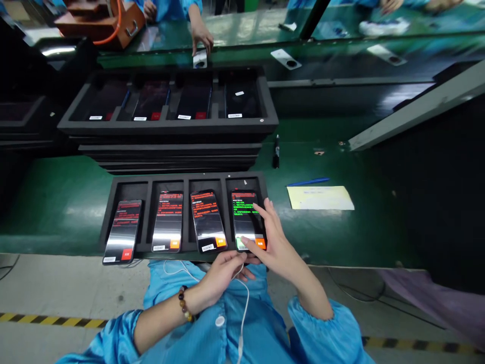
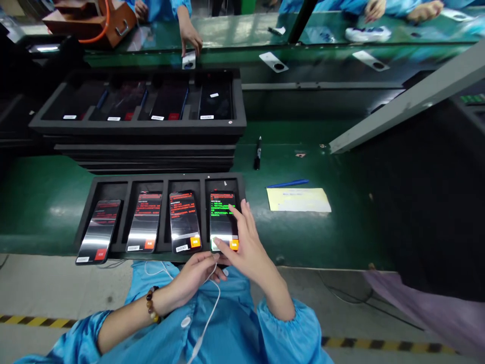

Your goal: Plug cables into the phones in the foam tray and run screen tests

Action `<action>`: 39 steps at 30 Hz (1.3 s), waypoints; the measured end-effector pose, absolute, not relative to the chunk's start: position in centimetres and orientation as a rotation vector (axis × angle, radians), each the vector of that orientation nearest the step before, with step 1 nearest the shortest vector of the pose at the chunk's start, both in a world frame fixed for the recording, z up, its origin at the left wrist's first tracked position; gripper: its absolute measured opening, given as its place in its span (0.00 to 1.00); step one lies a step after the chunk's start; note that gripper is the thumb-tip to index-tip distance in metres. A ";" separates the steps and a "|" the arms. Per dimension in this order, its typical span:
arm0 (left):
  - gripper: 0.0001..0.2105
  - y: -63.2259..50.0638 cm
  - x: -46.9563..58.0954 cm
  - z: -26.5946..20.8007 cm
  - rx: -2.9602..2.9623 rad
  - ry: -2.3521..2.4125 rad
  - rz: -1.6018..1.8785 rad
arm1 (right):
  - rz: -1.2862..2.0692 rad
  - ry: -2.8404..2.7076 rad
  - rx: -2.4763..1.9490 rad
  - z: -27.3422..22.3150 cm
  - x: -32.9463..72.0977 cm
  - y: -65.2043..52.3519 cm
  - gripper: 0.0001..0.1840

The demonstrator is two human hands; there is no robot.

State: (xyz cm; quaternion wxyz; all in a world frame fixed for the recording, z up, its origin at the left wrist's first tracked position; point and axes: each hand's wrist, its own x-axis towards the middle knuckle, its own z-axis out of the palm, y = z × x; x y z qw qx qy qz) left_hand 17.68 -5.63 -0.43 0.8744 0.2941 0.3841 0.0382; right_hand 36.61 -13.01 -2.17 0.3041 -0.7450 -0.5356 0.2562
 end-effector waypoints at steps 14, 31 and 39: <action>0.30 -5.6 17.5 -0.8 0.625 0.791 0.080 | 0.626 -1.358 -1.986 -1.6 35.6 -12.7 0.46; 0.26 -5.6 17.5 -1.0 0.592 0.783 0.095 | 0.580 -1.405 -1.978 -1.8 35.8 -12.8 0.45; 0.25 -5.6 17.5 -0.5 0.522 0.756 0.128 | 0.542 -1.423 -1.986 -2.0 35.6 -12.7 0.45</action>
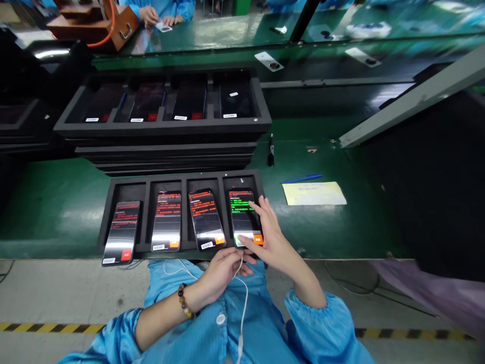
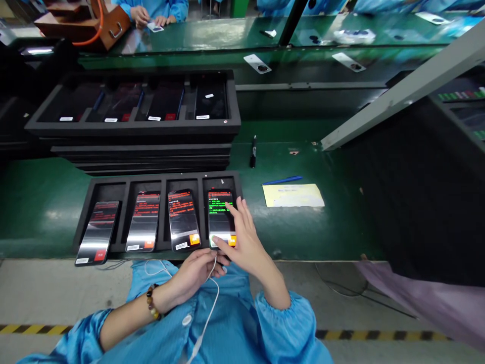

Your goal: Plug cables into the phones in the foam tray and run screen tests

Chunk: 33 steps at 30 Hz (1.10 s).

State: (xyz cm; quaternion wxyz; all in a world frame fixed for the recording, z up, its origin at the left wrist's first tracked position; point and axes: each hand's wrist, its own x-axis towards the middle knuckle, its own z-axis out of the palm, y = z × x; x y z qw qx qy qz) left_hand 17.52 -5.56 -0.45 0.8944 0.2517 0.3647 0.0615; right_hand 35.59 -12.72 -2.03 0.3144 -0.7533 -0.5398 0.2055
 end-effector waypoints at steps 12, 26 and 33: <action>0.37 -6.8 16.1 -0.8 0.681 0.752 -0.056 | 0.471 -1.295 -2.063 -1.8 35.6 -12.1 0.40; 0.35 -5.1 9.7 -0.9 0.788 0.902 0.399 | 0.734 -1.931 -1.891 1.5 33.8 3.0 0.37; 0.33 -5.3 9.6 -0.6 0.710 0.846 0.341 | 0.725 -1.961 -1.913 1.6 34.1 3.2 0.36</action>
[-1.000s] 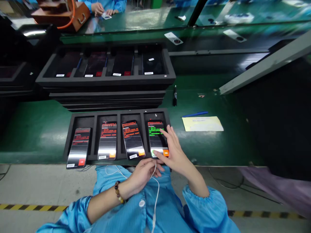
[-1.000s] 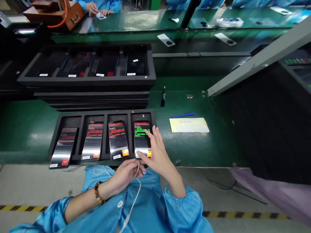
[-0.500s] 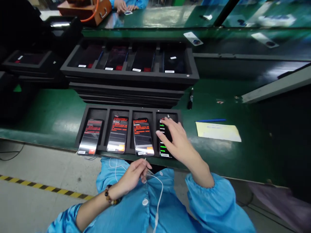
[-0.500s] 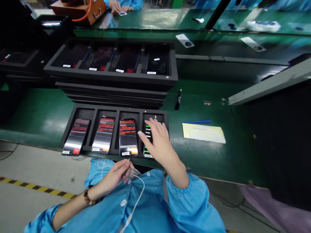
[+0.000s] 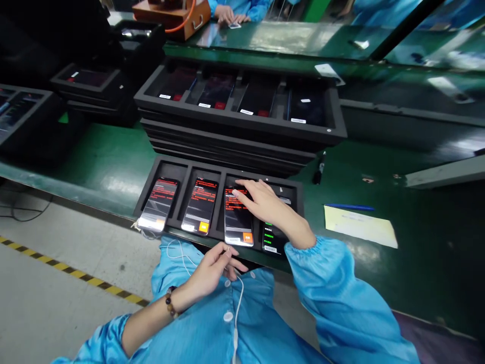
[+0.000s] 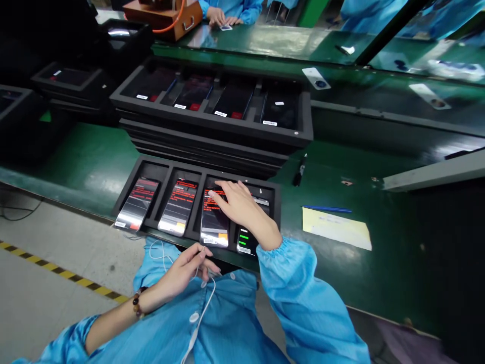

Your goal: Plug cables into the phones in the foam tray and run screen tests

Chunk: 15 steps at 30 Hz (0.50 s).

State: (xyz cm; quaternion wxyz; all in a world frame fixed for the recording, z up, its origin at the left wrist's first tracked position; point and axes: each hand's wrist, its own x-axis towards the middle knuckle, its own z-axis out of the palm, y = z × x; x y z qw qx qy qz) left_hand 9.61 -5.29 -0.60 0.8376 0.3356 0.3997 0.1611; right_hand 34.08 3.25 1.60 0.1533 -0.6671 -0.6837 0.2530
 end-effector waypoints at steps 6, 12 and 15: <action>0.35 -5.6 10.7 -1.0 0.582 0.876 0.404 | 0.732 -1.943 -1.902 1.7 34.2 2.8 0.32; 0.36 -5.3 11.4 -2.0 0.619 0.883 0.444 | 0.667 -1.970 -1.851 1.6 34.7 2.3 0.28; 0.35 -5.0 11.4 -2.0 0.646 0.910 0.475 | 0.638 -1.960 -1.856 1.7 34.8 2.0 0.28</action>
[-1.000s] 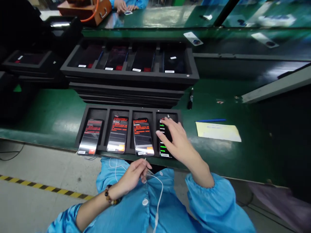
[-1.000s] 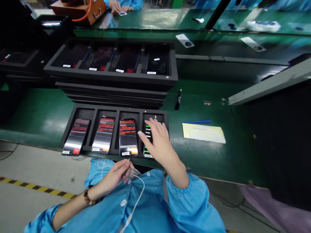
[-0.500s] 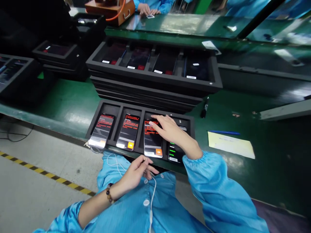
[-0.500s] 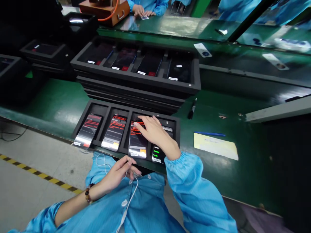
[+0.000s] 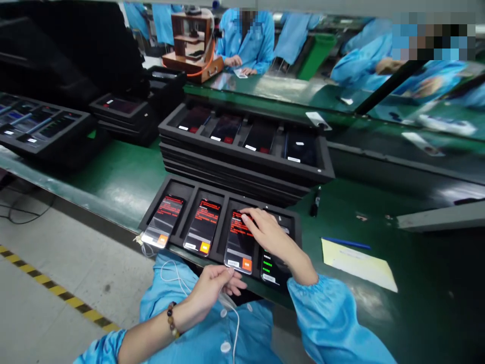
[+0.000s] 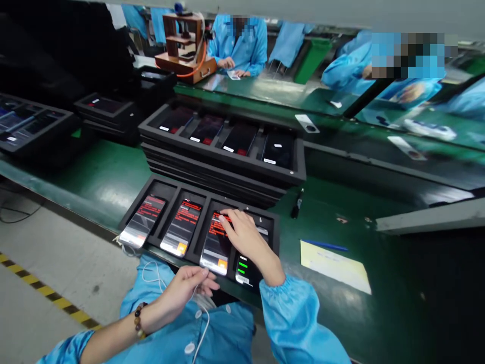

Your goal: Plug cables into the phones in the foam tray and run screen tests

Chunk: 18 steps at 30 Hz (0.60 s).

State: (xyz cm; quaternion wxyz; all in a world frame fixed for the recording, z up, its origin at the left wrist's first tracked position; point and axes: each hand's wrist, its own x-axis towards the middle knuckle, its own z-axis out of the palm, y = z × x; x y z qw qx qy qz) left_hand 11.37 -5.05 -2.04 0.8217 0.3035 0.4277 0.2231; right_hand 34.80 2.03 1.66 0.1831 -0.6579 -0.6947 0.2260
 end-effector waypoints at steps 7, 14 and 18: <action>0.35 -4.5 11.2 -1.7 0.649 0.906 0.455 | 0.608 -1.937 -1.880 1.7 34.4 2.0 0.28; 0.35 -4.0 10.8 -1.7 0.711 0.883 0.431 | 0.545 -1.946 -1.903 1.0 34.2 2.0 0.30; 0.35 -4.1 10.7 -1.7 0.714 0.889 0.414 | 0.565 -1.934 -1.936 1.3 34.1 2.0 0.31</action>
